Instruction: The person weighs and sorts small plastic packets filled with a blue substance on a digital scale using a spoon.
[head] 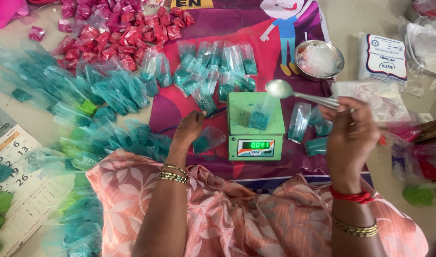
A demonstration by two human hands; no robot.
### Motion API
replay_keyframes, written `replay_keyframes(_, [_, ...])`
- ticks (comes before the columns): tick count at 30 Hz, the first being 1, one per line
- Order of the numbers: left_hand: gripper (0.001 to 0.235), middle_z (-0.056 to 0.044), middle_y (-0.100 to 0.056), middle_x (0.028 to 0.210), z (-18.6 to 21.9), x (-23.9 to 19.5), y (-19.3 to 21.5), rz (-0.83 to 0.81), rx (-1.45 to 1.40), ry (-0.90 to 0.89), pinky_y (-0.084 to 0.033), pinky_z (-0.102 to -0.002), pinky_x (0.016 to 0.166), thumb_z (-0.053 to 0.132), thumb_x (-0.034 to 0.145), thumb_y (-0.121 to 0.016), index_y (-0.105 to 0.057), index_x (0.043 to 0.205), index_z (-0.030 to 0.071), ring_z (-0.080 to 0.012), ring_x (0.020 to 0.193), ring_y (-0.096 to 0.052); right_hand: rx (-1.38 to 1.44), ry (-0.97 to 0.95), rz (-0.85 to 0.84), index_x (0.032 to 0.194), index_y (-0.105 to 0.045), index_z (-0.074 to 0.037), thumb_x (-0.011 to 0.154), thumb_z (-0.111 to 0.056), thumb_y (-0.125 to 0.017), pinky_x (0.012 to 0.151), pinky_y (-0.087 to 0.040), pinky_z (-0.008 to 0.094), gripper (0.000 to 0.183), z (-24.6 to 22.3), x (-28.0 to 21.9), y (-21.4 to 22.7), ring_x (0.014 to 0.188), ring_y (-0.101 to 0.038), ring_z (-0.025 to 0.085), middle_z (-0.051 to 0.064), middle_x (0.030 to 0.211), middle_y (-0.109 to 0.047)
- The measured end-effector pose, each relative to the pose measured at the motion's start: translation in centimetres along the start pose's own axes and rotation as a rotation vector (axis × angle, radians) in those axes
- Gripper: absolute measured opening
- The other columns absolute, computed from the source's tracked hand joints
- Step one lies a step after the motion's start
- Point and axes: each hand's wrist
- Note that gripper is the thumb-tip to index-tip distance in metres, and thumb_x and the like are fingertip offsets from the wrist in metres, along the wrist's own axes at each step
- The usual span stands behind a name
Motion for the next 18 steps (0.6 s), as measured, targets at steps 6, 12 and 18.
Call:
replay_keyframes(6, [0.038,-0.026,-0.07,0.099,3.1,0.7,4.2,-0.062,-0.415,0.383,-0.05,-0.058,0.084,0.037,0.105,-0.055,-0.064,0.101,0.001,-0.0493,0.099,-0.064,0.713,-0.407,0.214,0.116,-0.064,0.004,0.113,0.006,-0.056,0.089,-0.066,0.038,0.008,1.5,1.2,3.6,0.096,-0.077,0.03,0.014,0.109,-0.07])
replay_keyframes(12, [0.03,-0.025,-0.071,0.098,8.3,1.9,10.1,0.004,-0.506,0.331,-0.054,-0.052,0.086,0.032,0.102,-0.059,-0.068,0.115,0.007,-0.0459,0.1,-0.069,0.856,-0.501,0.286,0.115,-0.063,0.004,0.108,0.007,-0.057,0.089,-0.065,0.039,0.01,3.2,1.5,5.5,0.098,-0.077,0.031,0.015,0.106,-0.071])
replay_keyframes(18, [0.039,-0.021,-0.071,0.117,13.9,3.7,13.2,0.12,-0.653,0.176,-0.057,-0.047,0.087,0.03,0.099,-0.062,-0.061,0.133,0.011,-0.039,0.103,-0.072,0.846,-0.506,0.283,0.115,-0.064,0.004,0.108,0.005,-0.057,0.088,-0.065,0.037,0.01,3.1,1.7,5.3,0.096,-0.077,0.03,0.016,0.104,-0.072])
Point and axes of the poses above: each hand's wrist, its own x-axis towards the middle knuckle, its own y-axis out of the back of the hand, z = x × y
